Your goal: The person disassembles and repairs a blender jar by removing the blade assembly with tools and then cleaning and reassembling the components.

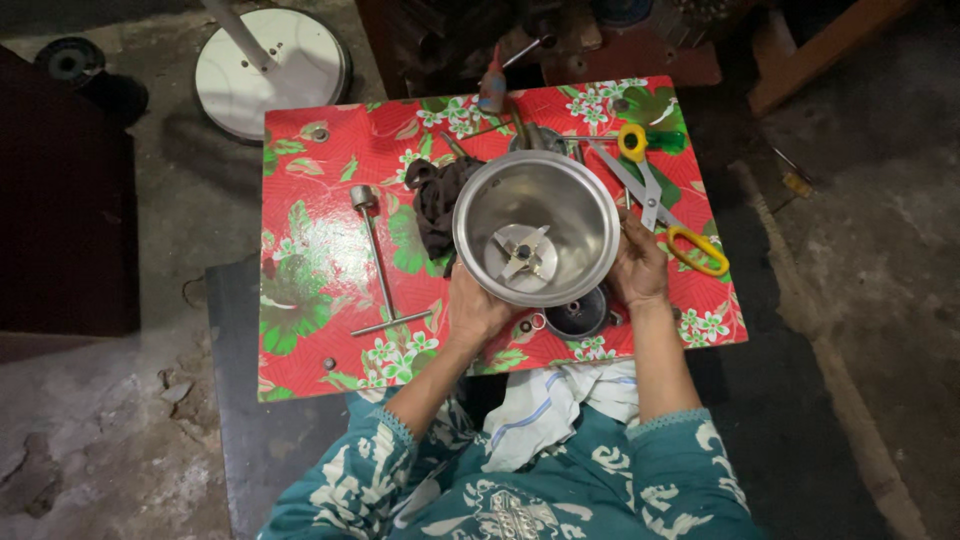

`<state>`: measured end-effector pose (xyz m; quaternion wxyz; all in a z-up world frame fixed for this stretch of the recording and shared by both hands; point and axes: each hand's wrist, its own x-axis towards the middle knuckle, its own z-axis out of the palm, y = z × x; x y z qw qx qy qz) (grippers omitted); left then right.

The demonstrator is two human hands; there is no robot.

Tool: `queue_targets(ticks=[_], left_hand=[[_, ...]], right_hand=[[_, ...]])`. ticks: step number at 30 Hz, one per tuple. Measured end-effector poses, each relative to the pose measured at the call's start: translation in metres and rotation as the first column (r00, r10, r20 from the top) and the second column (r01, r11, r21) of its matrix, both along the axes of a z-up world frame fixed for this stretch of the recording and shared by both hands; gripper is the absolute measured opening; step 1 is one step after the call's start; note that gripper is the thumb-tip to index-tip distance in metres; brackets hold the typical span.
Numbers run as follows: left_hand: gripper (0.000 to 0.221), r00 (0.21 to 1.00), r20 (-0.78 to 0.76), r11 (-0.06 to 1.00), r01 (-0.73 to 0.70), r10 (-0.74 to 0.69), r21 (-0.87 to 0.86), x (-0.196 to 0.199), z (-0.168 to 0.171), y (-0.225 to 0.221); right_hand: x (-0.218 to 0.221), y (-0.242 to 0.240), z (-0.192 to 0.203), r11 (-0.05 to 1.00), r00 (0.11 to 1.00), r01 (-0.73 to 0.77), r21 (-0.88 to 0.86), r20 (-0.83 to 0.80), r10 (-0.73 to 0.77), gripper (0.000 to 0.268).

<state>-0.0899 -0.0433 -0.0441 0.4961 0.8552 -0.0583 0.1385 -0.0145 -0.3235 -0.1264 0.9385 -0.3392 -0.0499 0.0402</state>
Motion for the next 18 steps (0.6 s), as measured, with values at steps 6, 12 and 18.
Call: queue_targets(ticks=[6,12,18], left_hand=[[0.078,1.0,0.005,1.0,0.018,-0.018,0.006,-0.002,0.005,-0.001],[0.069,0.996,0.039,0.993,0.085,-0.082,-0.084,-0.004,0.013,0.003],[0.08,0.999,0.034,1.0,0.013,-0.012,-0.022,-0.004,0.005,-0.002]], right_hand=[[-0.002,0.0,0.001,0.998,0.999,-0.038,0.048,0.016,0.037,0.037],[-0.001,0.005,0.01,0.993,0.994,-0.105,0.054,0.005,0.105,0.044],[-0.015,0.024,0.058,0.993,0.999,-0.04,-0.109,-0.025,0.038,0.061]])
